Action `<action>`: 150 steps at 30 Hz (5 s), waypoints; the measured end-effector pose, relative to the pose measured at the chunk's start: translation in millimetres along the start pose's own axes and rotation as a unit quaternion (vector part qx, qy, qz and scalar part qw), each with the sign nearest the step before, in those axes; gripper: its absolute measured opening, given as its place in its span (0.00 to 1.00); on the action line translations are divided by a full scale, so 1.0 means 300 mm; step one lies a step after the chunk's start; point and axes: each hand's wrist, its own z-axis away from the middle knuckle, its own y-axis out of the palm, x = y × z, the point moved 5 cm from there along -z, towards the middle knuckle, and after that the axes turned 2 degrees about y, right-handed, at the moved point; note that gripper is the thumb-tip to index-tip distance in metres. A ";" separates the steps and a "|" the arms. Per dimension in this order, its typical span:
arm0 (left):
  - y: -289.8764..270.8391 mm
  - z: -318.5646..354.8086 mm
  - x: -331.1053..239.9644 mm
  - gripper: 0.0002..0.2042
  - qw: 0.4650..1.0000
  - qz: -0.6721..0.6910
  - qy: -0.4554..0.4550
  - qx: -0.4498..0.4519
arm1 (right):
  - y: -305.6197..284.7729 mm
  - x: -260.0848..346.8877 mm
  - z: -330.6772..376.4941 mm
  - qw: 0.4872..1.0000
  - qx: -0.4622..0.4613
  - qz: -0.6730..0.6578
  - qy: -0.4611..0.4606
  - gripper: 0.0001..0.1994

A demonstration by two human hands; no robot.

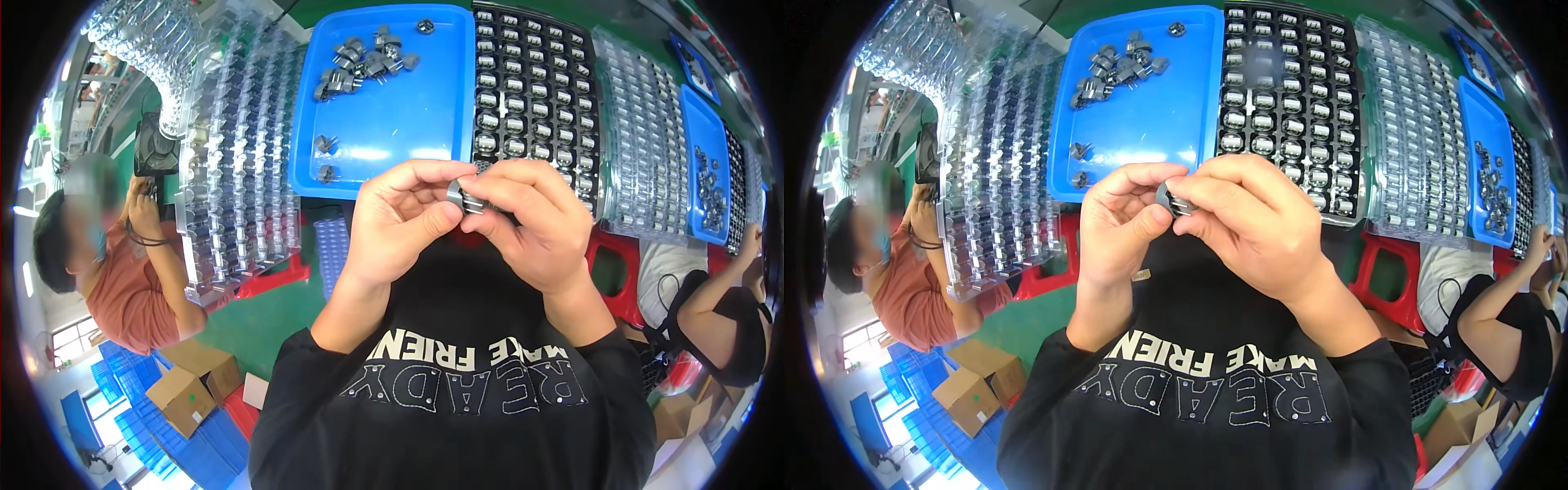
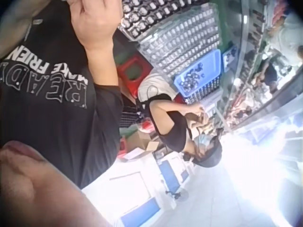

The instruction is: Assembling electronic components by placing small metal parts into a grid tray at an assembly line.

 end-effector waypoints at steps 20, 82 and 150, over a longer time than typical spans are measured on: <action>-0.233 -0.053 -0.147 0.21 0.582 -0.786 0.103 -0.181 | 0.062 -0.221 0.050 0.961 0.141 0.224 0.076 0.05; 0.063 -0.098 -0.049 0.19 0.995 0.046 0.066 -0.061 | -0.082 -0.006 -0.029 0.981 -0.045 -0.149 0.117 0.16; 0.267 0.227 -0.039 0.18 0.964 0.185 0.188 0.034 | -0.095 0.245 0.187 0.991 -0.100 -0.026 -0.090 0.12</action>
